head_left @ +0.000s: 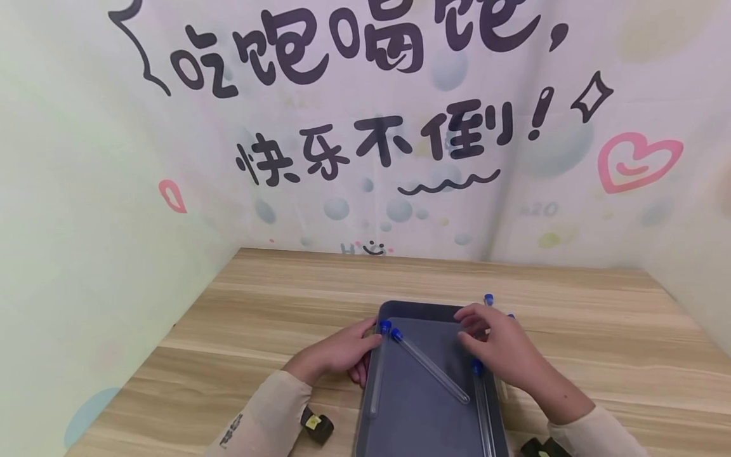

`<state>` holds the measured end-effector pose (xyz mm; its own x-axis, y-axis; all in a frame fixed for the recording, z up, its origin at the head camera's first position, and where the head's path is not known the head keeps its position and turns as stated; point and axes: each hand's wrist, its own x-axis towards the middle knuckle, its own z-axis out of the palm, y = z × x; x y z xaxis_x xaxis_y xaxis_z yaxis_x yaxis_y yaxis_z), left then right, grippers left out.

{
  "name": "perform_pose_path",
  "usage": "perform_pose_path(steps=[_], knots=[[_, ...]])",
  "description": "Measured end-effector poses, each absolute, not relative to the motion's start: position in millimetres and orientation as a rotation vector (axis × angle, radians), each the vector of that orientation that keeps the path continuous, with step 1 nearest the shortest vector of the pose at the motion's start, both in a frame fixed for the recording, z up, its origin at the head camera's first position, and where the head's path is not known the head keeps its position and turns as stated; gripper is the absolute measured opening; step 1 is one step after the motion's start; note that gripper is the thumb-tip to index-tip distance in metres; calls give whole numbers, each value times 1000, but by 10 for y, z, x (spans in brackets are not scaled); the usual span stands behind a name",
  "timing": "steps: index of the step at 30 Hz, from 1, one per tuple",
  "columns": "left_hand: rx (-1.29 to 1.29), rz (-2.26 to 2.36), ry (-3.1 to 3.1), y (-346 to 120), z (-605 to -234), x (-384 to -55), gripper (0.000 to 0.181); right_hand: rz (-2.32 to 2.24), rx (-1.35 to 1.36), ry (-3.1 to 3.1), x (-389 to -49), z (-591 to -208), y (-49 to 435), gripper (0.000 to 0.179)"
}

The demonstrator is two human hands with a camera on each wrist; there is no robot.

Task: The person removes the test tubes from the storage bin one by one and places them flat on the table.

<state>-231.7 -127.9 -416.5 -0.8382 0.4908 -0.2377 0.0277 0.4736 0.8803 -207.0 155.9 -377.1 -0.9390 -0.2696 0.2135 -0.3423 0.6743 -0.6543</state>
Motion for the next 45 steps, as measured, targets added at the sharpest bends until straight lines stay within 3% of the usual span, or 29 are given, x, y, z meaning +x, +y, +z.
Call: perform_pose_path(steps=[45], knots=[[450,1351,2254,-1280,-4168,-2320,48,1082,978,-3050,-1996,-3913,1335,42]])
